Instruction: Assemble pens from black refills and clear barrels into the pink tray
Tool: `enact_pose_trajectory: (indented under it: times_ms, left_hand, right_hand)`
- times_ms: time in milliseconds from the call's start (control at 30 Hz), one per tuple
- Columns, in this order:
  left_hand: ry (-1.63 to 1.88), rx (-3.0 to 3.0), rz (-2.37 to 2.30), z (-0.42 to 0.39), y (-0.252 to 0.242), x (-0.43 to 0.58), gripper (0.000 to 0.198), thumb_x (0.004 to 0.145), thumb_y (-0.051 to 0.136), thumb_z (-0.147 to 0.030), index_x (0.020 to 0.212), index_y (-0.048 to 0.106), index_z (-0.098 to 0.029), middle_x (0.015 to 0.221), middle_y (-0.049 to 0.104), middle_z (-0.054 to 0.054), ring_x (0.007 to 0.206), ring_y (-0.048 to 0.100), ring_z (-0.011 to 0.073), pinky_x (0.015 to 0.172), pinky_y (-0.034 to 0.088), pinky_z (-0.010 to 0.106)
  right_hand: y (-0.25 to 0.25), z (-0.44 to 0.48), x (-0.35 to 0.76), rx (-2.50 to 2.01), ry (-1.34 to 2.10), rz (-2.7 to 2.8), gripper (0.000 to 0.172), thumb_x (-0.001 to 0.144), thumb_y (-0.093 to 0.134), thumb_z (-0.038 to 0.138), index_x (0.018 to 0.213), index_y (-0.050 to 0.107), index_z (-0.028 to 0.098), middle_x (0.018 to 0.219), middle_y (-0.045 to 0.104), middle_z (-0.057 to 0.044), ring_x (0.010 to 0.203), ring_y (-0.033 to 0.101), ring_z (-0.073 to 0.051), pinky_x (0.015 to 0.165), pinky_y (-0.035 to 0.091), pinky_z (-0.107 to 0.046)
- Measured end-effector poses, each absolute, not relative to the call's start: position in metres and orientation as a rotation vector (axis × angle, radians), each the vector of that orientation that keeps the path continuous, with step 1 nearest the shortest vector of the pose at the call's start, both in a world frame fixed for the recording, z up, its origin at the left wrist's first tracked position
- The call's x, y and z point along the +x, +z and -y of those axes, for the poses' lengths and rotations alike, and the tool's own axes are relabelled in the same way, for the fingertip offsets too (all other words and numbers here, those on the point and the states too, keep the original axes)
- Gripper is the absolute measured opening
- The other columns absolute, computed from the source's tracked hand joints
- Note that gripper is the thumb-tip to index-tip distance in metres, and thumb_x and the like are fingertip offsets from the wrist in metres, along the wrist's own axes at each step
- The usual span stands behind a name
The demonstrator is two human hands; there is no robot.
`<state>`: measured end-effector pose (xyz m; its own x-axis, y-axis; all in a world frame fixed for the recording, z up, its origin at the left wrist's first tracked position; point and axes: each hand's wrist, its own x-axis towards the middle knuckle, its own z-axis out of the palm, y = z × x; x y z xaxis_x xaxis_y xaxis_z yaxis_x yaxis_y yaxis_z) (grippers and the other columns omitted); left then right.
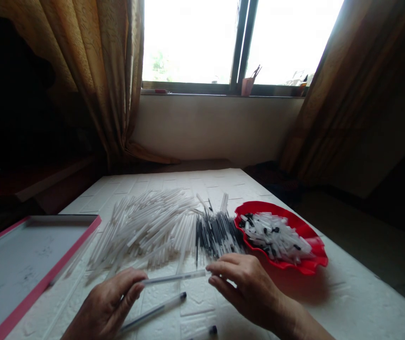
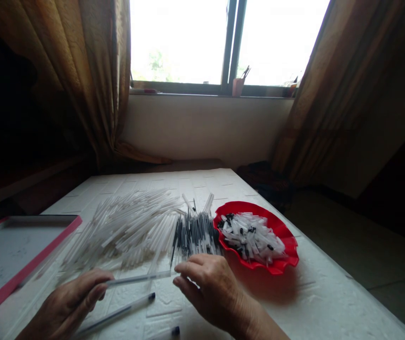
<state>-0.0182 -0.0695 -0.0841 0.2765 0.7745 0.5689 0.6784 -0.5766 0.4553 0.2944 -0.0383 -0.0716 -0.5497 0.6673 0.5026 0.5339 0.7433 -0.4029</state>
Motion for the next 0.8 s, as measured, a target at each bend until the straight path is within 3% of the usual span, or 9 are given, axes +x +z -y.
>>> enact_pose_trajectory:
  times_ms: [100,167,267,367,500,633,800]
  left_hand:
    - [1.167,2.463,-1.337,0.067,-0.086,-0.021,0.026,0.1,0.051,-0.046,0.098,0.07,-0.029,0.078,0.076,-0.004,0.06,0.072,0.0109,0.06,0.055,0.01]
    - [1.17,2.47,-1.324,0.067,-0.087,-0.022,0.026,0.1,0.051,-0.046,0.098,0.07,-0.028,0.079,0.076,-0.003,0.063,0.073,0.0117,0.063,0.056,0.011]
    - [1.174,2.428,-1.359,0.068,-0.086,-0.021,0.029,0.1,0.05,-0.049,0.097,0.071,-0.028,0.081,0.077,-0.002,0.07,0.075,0.0135,0.07,0.057,0.013]
    - [1.134,2.398,-1.383,0.069,-0.086,-0.02,0.031,0.099,0.05,-0.049,0.096,0.071,-0.027,0.081,0.077,-0.001,0.07,0.075,0.0143,0.071,0.057,0.015]
    - [1.09,2.452,-1.32,0.068,-0.087,-0.022,0.025,0.1,0.051,-0.044,0.098,0.07,-0.027,0.082,0.076,-0.002,0.069,0.074,0.0128,0.068,0.057,0.013]
    - [1.166,2.446,-1.455,0.064,-0.087,-0.03,0.032,0.1,0.049,-0.05,0.097,0.071,-0.028,0.083,0.078,-0.002,0.07,0.075,0.0138,0.065,0.057,0.014]
    - [1.225,2.217,-1.785,0.061,-0.082,-0.041,0.046,0.095,0.046,-0.065,0.094,0.071,-0.026,0.067,0.072,-0.004,0.049,0.067,0.0129,0.046,0.05,0.016]
  right_hand:
    - [-0.074,0.04,0.292,-0.902,0.265,2.322,0.03,0.098,0.048,0.024,0.075,0.068,0.019,0.066,0.065,-0.002,0.058,0.059,-0.014,0.056,0.039,-0.025]
    - [-0.073,0.04,0.294,-0.918,0.31,2.298,0.029,0.097,0.05,0.022,0.072,0.066,0.019,0.064,0.063,-0.002,0.057,0.058,-0.013,0.055,0.038,-0.024]
    - [-0.071,0.04,0.296,-0.949,0.397,2.214,0.014,0.093,0.057,0.025,0.088,0.069,0.019,0.072,0.069,-0.002,0.061,0.062,-0.014,0.058,0.043,-0.023]
    - [-0.072,0.041,0.291,-0.924,0.362,2.271,0.016,0.095,0.056,0.027,0.094,0.071,0.019,0.075,0.071,-0.003,0.061,0.063,-0.014,0.058,0.043,-0.024]
    - [-0.069,0.041,0.289,-0.914,0.276,2.374,0.031,0.097,0.05,0.024,0.072,0.067,0.02,0.064,0.063,-0.002,0.055,0.057,-0.014,0.053,0.037,-0.025]
    - [-0.059,0.035,0.31,-0.954,0.289,2.333,0.028,0.096,0.051,0.024,0.074,0.067,0.02,0.064,0.063,-0.001,0.055,0.057,-0.014,0.054,0.039,-0.025]
    - [-0.058,0.022,0.34,-1.155,-0.016,2.08,0.032,0.097,0.048,0.029,0.072,0.066,0.02,0.065,0.065,-0.003,0.058,0.06,-0.016,0.057,0.04,-0.027]
